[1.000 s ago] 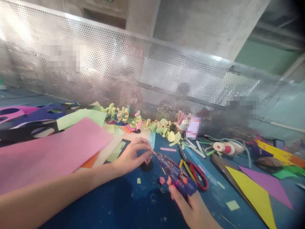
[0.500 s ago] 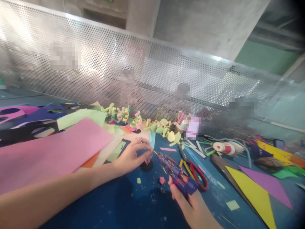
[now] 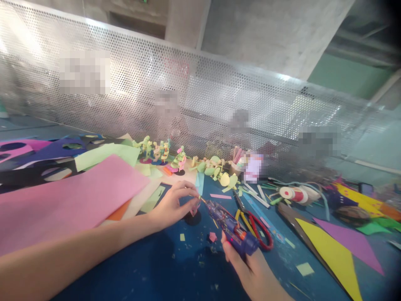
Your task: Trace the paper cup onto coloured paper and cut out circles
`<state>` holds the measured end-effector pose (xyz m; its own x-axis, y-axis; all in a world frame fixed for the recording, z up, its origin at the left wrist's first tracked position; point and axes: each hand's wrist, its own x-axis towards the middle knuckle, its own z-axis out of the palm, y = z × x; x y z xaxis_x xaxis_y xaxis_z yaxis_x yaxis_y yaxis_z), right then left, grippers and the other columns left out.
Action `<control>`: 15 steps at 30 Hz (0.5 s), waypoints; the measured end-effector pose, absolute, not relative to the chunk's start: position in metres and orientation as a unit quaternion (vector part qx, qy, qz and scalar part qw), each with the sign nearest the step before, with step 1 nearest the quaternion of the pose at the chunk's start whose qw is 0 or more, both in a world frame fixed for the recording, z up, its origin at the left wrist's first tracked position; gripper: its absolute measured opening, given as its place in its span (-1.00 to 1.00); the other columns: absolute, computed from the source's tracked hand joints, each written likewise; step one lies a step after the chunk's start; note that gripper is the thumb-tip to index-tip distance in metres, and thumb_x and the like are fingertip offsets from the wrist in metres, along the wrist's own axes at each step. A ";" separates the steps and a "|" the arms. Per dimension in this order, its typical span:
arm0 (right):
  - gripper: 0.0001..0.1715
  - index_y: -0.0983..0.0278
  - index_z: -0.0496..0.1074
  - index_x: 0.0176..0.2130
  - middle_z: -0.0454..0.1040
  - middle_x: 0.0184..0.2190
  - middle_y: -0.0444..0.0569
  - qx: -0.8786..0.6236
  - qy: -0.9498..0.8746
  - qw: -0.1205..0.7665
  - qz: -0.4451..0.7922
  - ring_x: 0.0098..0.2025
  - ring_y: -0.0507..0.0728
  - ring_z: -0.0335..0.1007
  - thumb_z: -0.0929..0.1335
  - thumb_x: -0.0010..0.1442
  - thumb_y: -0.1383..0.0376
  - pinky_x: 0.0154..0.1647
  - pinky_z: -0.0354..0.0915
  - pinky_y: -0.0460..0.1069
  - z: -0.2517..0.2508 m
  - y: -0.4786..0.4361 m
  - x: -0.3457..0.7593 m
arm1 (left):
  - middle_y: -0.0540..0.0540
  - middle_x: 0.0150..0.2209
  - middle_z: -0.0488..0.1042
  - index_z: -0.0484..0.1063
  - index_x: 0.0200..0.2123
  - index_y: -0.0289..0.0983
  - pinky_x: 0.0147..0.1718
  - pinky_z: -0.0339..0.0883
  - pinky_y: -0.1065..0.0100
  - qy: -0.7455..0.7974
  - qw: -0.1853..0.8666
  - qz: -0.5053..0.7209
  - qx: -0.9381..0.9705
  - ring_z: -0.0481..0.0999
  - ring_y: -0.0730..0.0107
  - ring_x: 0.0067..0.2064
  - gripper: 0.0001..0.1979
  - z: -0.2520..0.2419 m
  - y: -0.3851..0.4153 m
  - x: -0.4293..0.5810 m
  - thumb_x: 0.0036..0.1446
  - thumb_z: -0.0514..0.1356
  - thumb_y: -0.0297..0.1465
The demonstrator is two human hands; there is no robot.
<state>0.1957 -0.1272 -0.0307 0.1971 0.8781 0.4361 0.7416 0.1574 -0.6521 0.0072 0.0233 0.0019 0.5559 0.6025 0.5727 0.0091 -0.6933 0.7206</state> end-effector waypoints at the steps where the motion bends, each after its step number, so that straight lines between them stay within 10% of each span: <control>1: -0.47 0.25 0.47 -0.17 0.50 -0.38 0.07 -0.647 -0.626 0.427 0.083 -0.19 0.26 0.45 0.24 0.15 -0.09 -0.10 0.39 0.08 -0.031 -0.127 0.196 | -0.10 -0.22 0.30 0.47 -0.39 -0.29 -0.24 0.47 0.30 0.190 0.338 0.434 0.813 0.45 0.43 -0.27 -0.79 0.002 0.023 0.007 0.20 0.08 -0.36; 15: -0.37 0.30 0.44 -0.13 0.50 -0.30 0.13 -0.662 -0.603 0.435 0.093 -0.19 0.28 0.45 0.24 0.12 -0.14 0.01 0.33 0.14 -0.035 -0.128 0.195 | -0.10 -0.23 0.33 0.48 -0.37 -0.28 -0.19 0.44 0.29 0.196 0.315 0.440 0.818 0.44 0.36 -0.17 -0.80 0.001 0.023 0.008 0.20 0.09 -0.36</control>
